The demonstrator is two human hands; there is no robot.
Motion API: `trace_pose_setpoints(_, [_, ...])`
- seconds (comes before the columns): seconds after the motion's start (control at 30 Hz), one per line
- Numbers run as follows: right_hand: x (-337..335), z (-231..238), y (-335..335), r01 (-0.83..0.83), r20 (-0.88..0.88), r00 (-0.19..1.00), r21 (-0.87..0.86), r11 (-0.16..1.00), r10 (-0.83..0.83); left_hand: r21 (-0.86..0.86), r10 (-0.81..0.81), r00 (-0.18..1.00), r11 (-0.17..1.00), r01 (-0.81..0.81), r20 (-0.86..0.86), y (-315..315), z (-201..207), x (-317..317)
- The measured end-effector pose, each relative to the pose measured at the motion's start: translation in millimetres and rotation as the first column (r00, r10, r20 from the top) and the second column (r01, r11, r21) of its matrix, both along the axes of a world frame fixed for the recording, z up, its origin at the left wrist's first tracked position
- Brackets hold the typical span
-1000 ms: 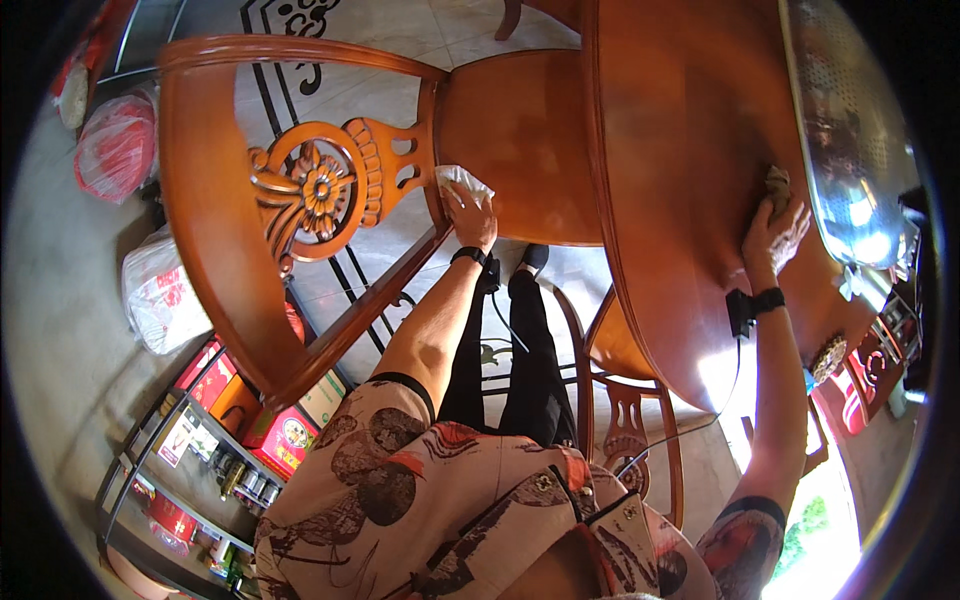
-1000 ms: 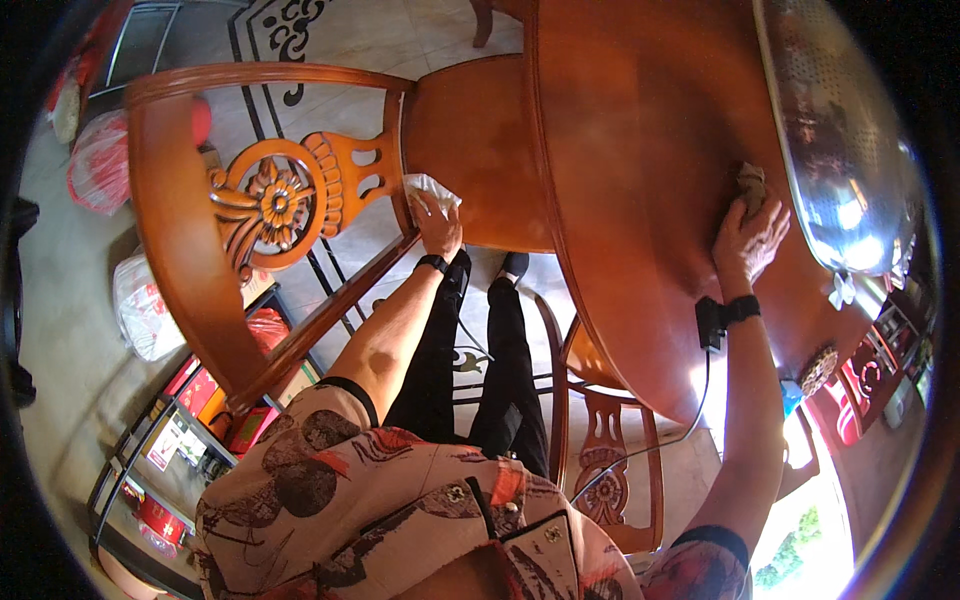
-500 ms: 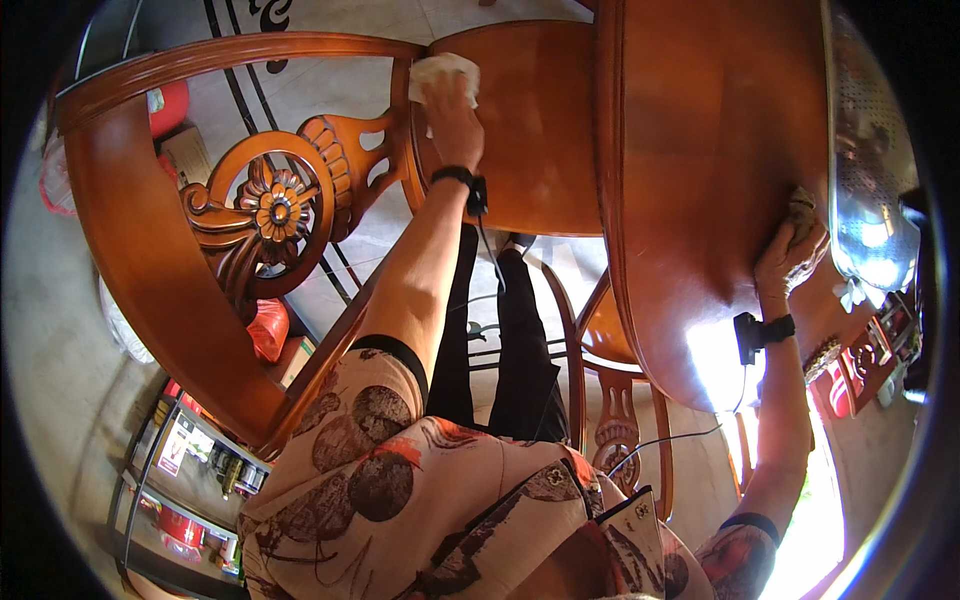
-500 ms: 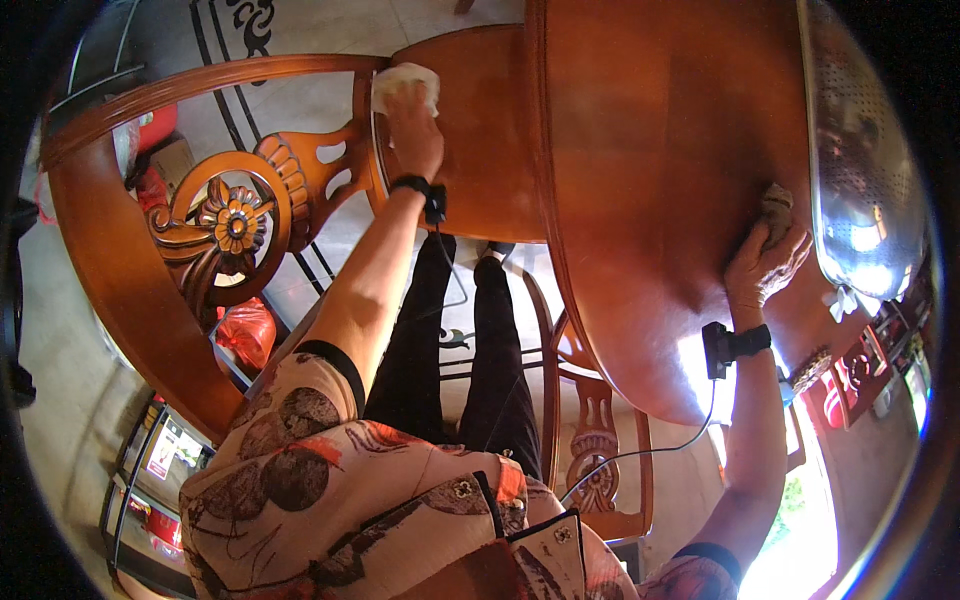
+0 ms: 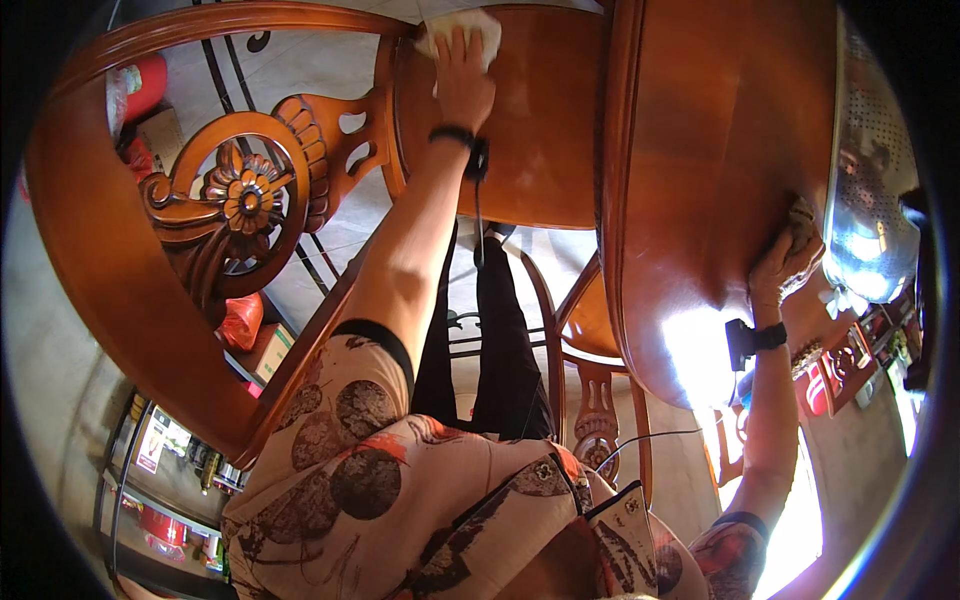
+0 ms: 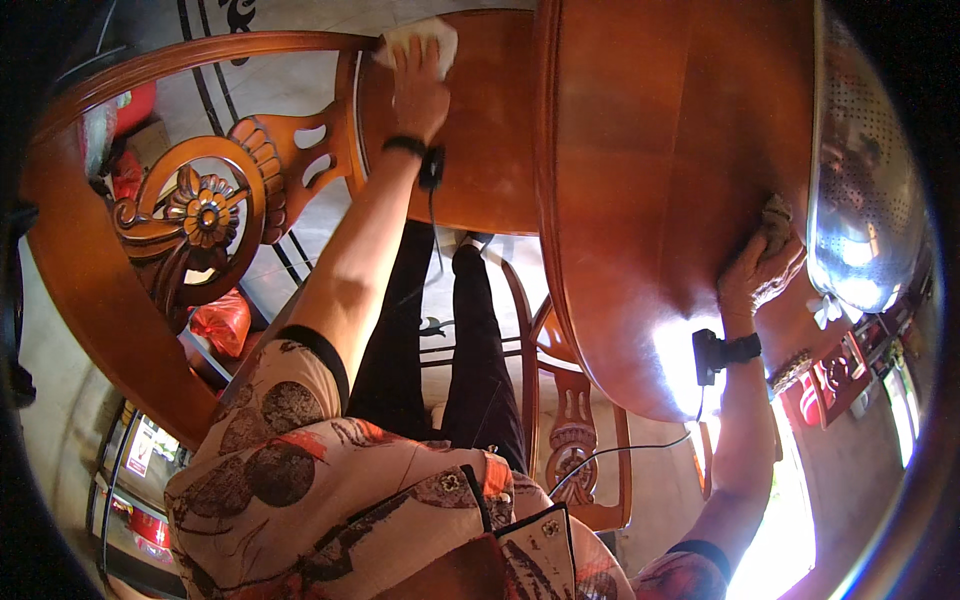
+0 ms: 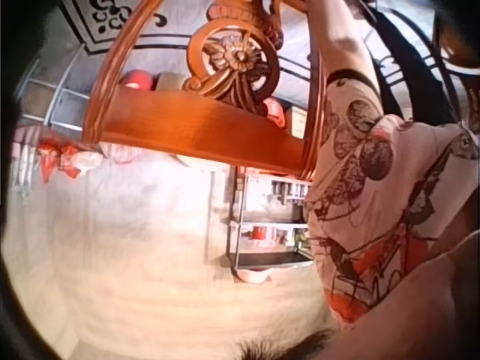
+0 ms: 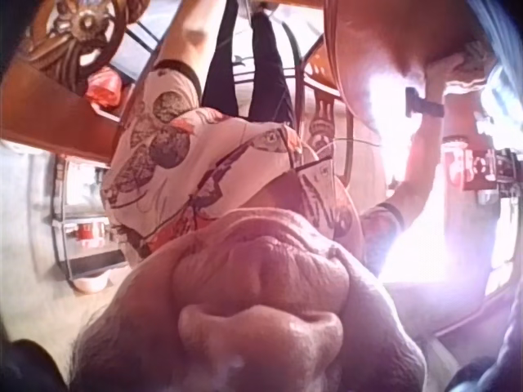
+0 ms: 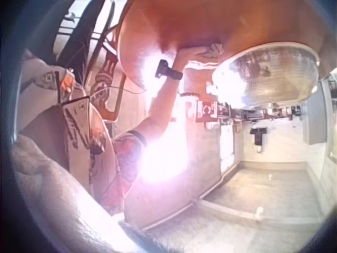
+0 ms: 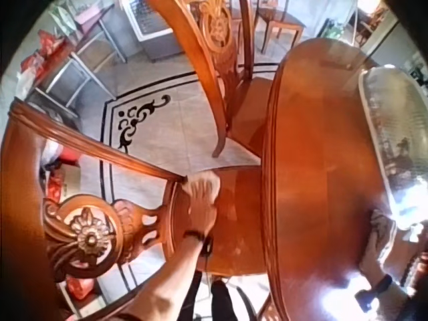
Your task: The person wipes a wooden dining table and chairs with a cloth, then moves to a red plastic stool and wipes it thoroughly. The person uses a cloth to clean the surfaces.
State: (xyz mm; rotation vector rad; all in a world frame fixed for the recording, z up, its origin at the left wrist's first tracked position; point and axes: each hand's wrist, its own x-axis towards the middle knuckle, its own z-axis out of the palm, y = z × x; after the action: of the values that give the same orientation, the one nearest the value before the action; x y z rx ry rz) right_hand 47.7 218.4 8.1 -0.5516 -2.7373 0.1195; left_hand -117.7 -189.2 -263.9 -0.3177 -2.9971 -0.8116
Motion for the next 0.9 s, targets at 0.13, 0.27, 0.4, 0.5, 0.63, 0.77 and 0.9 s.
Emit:
trace_pose_setpoints(0.13, [2, 0, -1, -0.04, -0.022, 0.999, -0.019, 0.999, 0.039, 0.155, 0.047, 0.997, 0.987, -0.037, -0.06, 60, 4, -16])
trace_pose_setpoints(0.27, [2, -2, 1, -0.02, -0.014, 1.0, -0.037, 0.999, 0.02, 0.494, -0.305, 0.906, 0.86, 0.13, 0.292, 86, 28, 126])
trace_pose_setpoints(0.4, [1, 0, -1, -0.014, 0.016, 1.0, -0.019, 1.0, 0.014, 0.077, -0.717, 0.648, 0.684, 0.726, 0.257, 50, 39, 219])
trace_pose_setpoints(0.5, [0, 1, -8, 0.013, 0.019, 1.0, -0.022, 1.0, -0.013, -0.104, -0.708, 0.669, 0.666, 0.739, 0.225, 33, 32, 182])
trace_pose_setpoints(0.63, [-2, 2, -17, 0.014, -0.014, 1.0, -0.035, 0.999, -0.015, 0.104, -0.278, 0.955, 0.958, 0.268, 0.099, 41, 10, 33])
trace_pose_setpoints(0.77, [-4, 3, -19, -0.009, -0.005, 1.0, -0.035, 0.999, 0.009, 0.253, -0.334, 0.937, 0.919, 0.301, 0.099, 92, -6, -66])
trace_pose_setpoints(0.9, [-4, 3, -20, -0.032, -0.027, 0.999, -0.077, 0.997, 0.03, 0.206, -0.377, 0.924, 0.911, 0.357, 0.069, 146, -4, -17])
